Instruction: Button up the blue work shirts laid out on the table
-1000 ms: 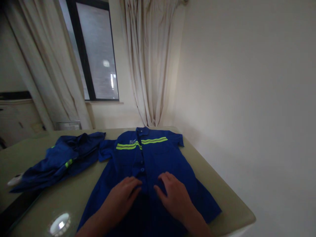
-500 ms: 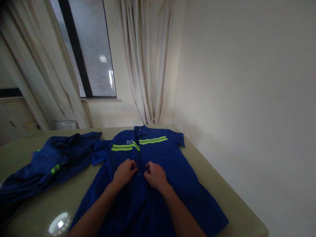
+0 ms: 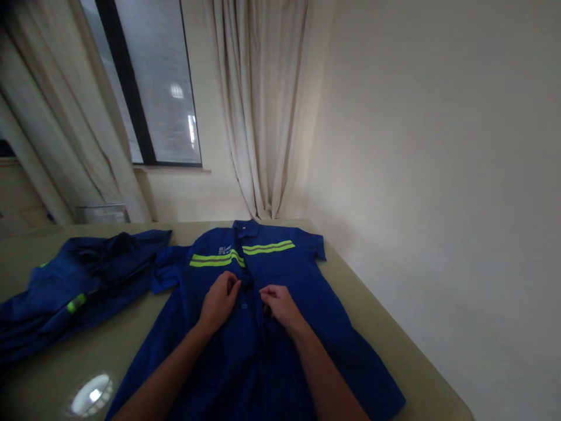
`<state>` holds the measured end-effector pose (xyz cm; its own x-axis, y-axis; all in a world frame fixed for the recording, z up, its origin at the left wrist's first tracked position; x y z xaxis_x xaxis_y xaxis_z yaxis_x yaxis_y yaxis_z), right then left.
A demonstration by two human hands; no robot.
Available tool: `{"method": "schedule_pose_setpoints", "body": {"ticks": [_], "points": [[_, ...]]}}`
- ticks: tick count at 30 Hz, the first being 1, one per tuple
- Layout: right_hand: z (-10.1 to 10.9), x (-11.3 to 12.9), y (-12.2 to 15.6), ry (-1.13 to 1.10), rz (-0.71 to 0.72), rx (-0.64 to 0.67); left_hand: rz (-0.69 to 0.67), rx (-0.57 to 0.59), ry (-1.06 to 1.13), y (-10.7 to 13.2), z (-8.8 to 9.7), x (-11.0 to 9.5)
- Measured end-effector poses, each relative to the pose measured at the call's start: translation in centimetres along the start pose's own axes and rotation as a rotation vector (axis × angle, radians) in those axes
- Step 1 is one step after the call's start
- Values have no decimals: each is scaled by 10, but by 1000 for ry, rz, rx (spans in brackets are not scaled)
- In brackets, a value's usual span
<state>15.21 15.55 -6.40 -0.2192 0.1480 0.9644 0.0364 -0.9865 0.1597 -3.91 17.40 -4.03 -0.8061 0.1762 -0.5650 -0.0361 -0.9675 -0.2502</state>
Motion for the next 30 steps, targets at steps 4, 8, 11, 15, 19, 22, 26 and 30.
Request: {"method": "schedule_pose_setpoints", "body": {"ticks": [4,8,11,15,19,22,26,30], "points": [[0,2,4,-21,7,-14,-160,-34,2,30,4,-9],[2,10,11,-24,98,-21,-312,174,-59,51,2,-15],[2,17,16,209,186,-76,-302,247,-69,53,0,-15],[-5,24,27,584,232,-175,-276,296,35,46,1,-11],[-16,27,36,762,228,-196,-234,408,186,40,4,-3],[-18,27,35,789,241,-180,-219,401,213,40,6,-1],[-10,27,30,586,319,-98,-205,323,178,44,7,-6],[1,29,27,397,365,-30,-213,247,195,49,6,-17]]}}
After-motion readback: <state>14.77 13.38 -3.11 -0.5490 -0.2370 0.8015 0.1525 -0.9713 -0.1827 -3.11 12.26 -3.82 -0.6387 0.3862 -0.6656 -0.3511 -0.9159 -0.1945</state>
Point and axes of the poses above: each hand's wrist, its own y-axis away from the middle knuckle, its own z-axis out of the back of the hand, x = y × z, the point moved 3 cm from there along -y, towards the middle knuckle, and after that the axes turned 3 degrees about -y, right-handed, at the moved point
